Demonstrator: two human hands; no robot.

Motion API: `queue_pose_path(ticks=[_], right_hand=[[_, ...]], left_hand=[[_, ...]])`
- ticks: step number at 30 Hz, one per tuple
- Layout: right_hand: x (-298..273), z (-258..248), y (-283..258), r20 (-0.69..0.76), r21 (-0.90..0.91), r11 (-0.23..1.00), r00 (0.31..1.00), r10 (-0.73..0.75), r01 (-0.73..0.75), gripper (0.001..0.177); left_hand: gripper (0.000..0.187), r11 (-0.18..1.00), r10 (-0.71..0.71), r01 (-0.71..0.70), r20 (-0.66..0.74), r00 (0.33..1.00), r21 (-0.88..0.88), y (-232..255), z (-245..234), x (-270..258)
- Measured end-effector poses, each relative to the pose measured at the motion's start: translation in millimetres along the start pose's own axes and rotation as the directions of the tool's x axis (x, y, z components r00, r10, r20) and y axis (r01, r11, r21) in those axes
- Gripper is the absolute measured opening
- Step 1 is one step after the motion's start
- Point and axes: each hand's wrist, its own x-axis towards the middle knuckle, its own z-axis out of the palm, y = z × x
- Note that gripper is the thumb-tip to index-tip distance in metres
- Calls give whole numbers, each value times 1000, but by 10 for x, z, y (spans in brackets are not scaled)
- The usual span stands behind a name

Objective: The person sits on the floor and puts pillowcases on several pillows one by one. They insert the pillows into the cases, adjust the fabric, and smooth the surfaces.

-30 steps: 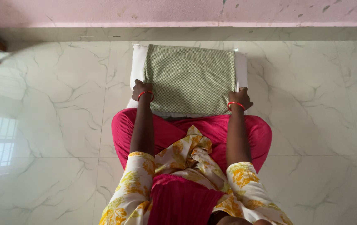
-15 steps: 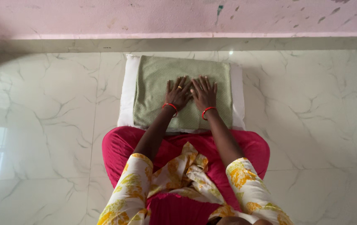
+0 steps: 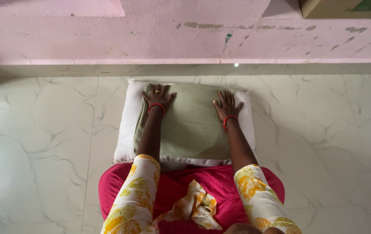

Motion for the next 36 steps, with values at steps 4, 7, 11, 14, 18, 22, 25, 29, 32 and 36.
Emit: queue_pose_path(ticks=[4,7,11,14,18,22,25,29,32,36], right_hand=[[204,116,129,-30,18,999,999,40,-40,71],[238,121,234,-85,60,997,995,59,-54,71],[21,136,281,-113,55,996,990,78,-72,75],[-235,130,246,-108,10,996,990,87,-86,77],[-604,81,306,-73,1,992,990,124,-125,77],[-933,89,402,-27,29,985,985,170,-169,81],[-1058,99,413,1,76,955,958,288,-287,82],[-1216,149,365,-329,86,978,921,210,-192,84],[-1392,127,140,-495,-15,1000,869,4,-13,85],[-1700,112,-397,-457,-31,987,876,-153,156,74]], left_hand=[[77,1000,-21,21,117,993,5,-23,61,191],[80,1000,-15,14,150,989,7,-72,79,269],[81,996,13,-9,45,999,-89,-98,280,90],[84,995,13,-13,2,1000,-95,-141,385,-139],[84,993,48,-53,-48,998,-102,-188,463,-447],[87,992,57,-65,-78,995,-107,-279,494,-727],[88,995,26,-37,-109,994,-98,-303,490,-984],[88,994,-2,-10,-109,994,-110,-253,430,-1299],[83,996,51,-60,-131,990,-71,-85,406,-1489],[65,939,335,-297,-270,903,172,313,502,-1732]])
